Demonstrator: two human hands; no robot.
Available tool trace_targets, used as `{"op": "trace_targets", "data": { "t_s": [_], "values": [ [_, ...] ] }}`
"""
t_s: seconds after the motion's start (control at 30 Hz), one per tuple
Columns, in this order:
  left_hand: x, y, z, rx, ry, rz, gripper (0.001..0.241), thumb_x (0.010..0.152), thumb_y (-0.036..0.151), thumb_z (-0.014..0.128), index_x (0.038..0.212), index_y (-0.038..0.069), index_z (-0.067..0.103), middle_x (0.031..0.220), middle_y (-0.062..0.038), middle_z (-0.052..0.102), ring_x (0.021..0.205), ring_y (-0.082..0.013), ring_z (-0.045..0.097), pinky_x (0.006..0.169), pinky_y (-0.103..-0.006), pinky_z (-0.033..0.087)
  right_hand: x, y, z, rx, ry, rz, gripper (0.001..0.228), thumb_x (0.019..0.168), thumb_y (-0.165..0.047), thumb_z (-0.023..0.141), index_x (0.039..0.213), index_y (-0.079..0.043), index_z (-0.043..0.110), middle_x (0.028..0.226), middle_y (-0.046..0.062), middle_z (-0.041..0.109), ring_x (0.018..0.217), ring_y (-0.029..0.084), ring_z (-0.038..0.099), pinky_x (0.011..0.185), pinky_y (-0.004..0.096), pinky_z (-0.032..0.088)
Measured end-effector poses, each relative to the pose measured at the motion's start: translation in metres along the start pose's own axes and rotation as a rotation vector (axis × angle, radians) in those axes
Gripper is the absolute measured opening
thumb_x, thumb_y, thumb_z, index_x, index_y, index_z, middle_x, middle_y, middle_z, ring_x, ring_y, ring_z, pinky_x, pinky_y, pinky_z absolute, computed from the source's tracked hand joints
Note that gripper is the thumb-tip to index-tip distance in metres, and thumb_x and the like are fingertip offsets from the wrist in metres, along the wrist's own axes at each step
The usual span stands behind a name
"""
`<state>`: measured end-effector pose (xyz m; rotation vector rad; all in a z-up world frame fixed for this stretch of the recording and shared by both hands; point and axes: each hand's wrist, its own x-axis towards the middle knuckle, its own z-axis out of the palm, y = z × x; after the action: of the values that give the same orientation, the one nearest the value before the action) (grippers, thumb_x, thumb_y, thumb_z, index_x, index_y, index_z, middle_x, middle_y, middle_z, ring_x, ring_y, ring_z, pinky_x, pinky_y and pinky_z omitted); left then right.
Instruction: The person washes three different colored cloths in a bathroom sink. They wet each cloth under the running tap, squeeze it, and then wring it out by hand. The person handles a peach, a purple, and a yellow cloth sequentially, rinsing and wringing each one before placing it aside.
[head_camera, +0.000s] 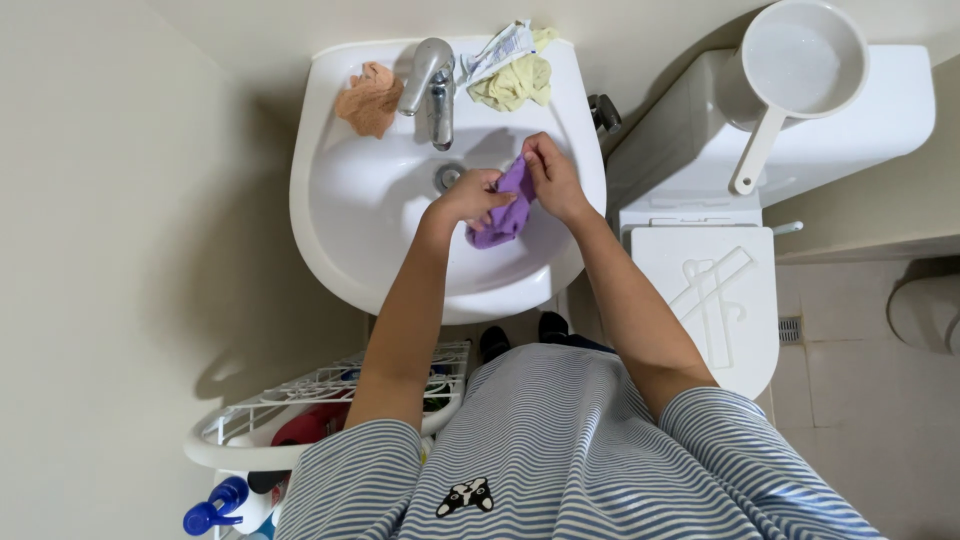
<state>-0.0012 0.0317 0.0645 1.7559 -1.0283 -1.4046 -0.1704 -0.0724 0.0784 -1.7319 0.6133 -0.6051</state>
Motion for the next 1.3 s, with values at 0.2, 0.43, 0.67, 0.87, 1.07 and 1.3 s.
{"op": "trace_targets", "data": {
  "t_s": [0.2, 0.43, 0.67, 0.87, 1.07, 1.3],
  "values": [
    [-0.005, -0.012, -0.028, 0.661, 0.309, 0.164, 0.039, 0.076, 0.041, 0.094, 0.092, 0.008, 0.082, 0.092, -0.016, 0.073, 0.082, -0.0260, 0.071, 0.073, -0.0356, 0.054, -0.007, 0.003, -0.011, -0.306, -0.124, -0.008, 0.017, 0.103, -0.022, 0.062, 0.113, -0.008, 0.057, 0.084, 0.008, 0.060, 0.077, 0.017, 0.057, 0.069, 0.035, 0.049],
    [0.013, -0.024, -0.046, -0.506, 0.074, 0.314, 0.050, 0.089, 0.039, 0.084, 0.113, -0.003, 0.070, 0.103, -0.011, 0.070, 0.092, -0.0203, 0.065, 0.085, -0.0378, 0.055, -0.008, 0.046, -0.026, -0.621, -0.388, 0.168, 0.027, 0.089, -0.034, 0.079, 0.099, -0.009, 0.080, 0.095, 0.013, 0.077, 0.089, 0.026, 0.070, 0.086, 0.043, 0.056],
    [0.058, -0.057, -0.007, -1.048, 0.258, -0.213, 0.074, 0.088, 0.067, 0.058, 0.121, 0.001, 0.062, 0.107, -0.013, 0.073, 0.098, -0.0284, 0.072, 0.090, -0.0475, 0.059, 0.000, -0.024, 0.009, 0.718, 0.165, 0.288, 0.030, 0.097, -0.034, 0.068, 0.086, -0.006, 0.075, 0.086, 0.010, 0.075, 0.078, 0.021, 0.071, 0.079, 0.035, 0.059],
    [0.108, -0.093, 0.048, -1.184, 0.089, -0.210, 0.033, 0.098, 0.033, 0.058, 0.104, 0.003, 0.070, 0.096, -0.018, 0.073, 0.084, -0.0296, 0.071, 0.076, -0.0456, 0.060, 0.014, 0.014, 0.065, 0.192, 0.467, 0.026, 0.059, 0.109, -0.032, 0.065, 0.061, -0.003, 0.048, 0.056, 0.010, 0.049, 0.050, 0.020, 0.041, 0.048, 0.041, 0.036],
    [0.094, -0.074, 0.041, -0.991, -0.064, -0.196, 0.021, 0.097, 0.028, 0.061, 0.089, 0.010, 0.066, 0.077, -0.009, 0.064, 0.060, -0.0253, 0.060, 0.050, -0.0424, 0.051, 0.011, -0.025, 0.062, -0.342, 0.539, -0.308, 0.050, 0.101, -0.021, 0.068, 0.058, 0.001, 0.054, 0.054, 0.017, 0.051, 0.044, 0.031, 0.045, 0.048, 0.046, 0.034],
    [0.075, -0.058, 0.037, -0.878, 0.047, -0.218, 0.028, 0.097, 0.034, 0.061, 0.096, 0.007, 0.069, 0.087, -0.010, 0.070, 0.072, -0.0225, 0.065, 0.062, -0.0401, 0.053, 0.010, -0.003, 0.057, -0.353, 0.545, -0.338, 0.045, 0.102, -0.016, 0.065, 0.062, 0.000, 0.056, 0.060, 0.018, 0.055, 0.051, 0.036, 0.052, 0.052, 0.048, 0.040]
  ]
}}
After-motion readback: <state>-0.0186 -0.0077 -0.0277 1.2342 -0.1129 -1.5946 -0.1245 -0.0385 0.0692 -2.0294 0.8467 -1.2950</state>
